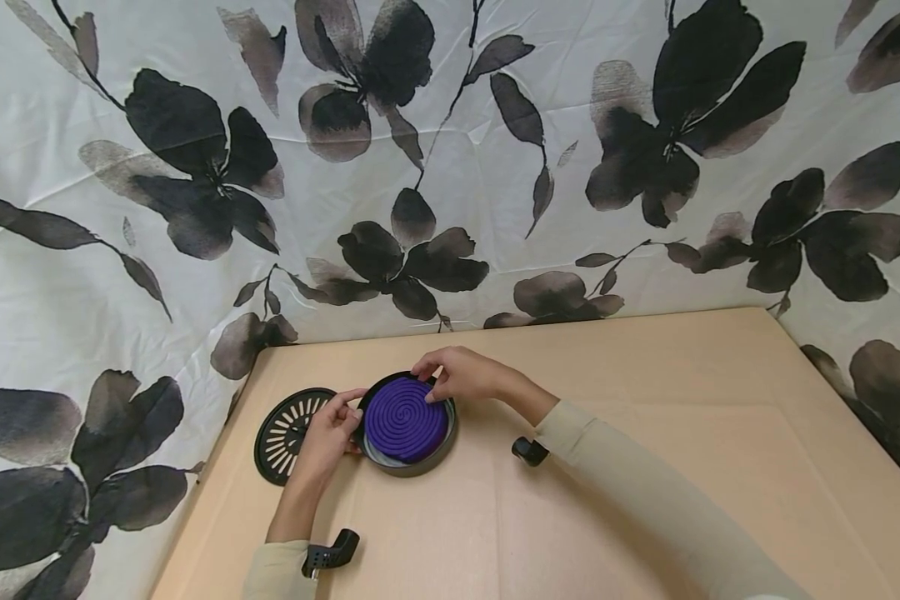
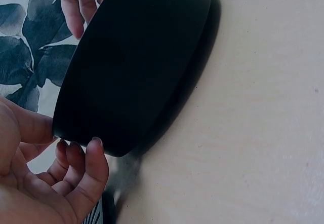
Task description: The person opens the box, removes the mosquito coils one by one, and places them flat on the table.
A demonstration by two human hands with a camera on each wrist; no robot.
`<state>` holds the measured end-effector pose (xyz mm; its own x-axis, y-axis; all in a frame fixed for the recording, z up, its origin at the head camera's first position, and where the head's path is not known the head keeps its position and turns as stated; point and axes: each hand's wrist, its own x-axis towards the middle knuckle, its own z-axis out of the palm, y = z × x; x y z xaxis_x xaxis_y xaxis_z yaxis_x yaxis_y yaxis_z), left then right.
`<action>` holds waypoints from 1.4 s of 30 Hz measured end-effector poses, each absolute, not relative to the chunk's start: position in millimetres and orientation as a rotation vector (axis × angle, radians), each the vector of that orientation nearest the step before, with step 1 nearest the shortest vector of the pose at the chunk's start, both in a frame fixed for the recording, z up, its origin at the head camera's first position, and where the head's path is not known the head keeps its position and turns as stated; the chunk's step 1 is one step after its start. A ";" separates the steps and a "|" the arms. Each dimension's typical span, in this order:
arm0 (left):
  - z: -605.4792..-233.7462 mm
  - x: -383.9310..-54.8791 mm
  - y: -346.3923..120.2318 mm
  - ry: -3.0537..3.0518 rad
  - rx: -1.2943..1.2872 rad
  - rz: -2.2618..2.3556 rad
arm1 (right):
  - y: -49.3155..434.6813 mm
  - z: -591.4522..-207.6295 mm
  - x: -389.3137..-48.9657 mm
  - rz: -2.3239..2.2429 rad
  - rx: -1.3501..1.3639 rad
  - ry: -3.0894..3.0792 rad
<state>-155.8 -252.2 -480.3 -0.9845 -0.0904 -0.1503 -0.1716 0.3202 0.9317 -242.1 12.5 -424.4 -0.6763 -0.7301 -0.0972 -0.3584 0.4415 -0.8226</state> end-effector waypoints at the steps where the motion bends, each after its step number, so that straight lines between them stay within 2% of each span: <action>1: -480.5 -155.7 -252.6 2.496 -0.247 1.773 | 11.9 -424.5 -241.7 -1.123 -0.915 2.259; 17: -465.9 -152.6 -247.6 2.453 -0.280 1.758 | 11.1 -427.7 -235.4 -1.119 -0.934 2.292; 26: -481.9 -158.8 -253.7 2.455 -0.290 1.761 | 10.2 -431.3 -236.7 -1.097 -0.949 2.314; 42: -477.2 -158.7 -255.0 2.461 -0.276 1.737 | 7.7 -427.3 -235.2 -1.065 -1.010 2.339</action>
<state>-158.7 -255.0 -477.2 -0.9766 -0.0806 -0.1995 -0.2149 0.3264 0.9205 -235.2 7.7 -427.3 -0.6706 -0.7407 -0.0421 -0.4546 0.4551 -0.7657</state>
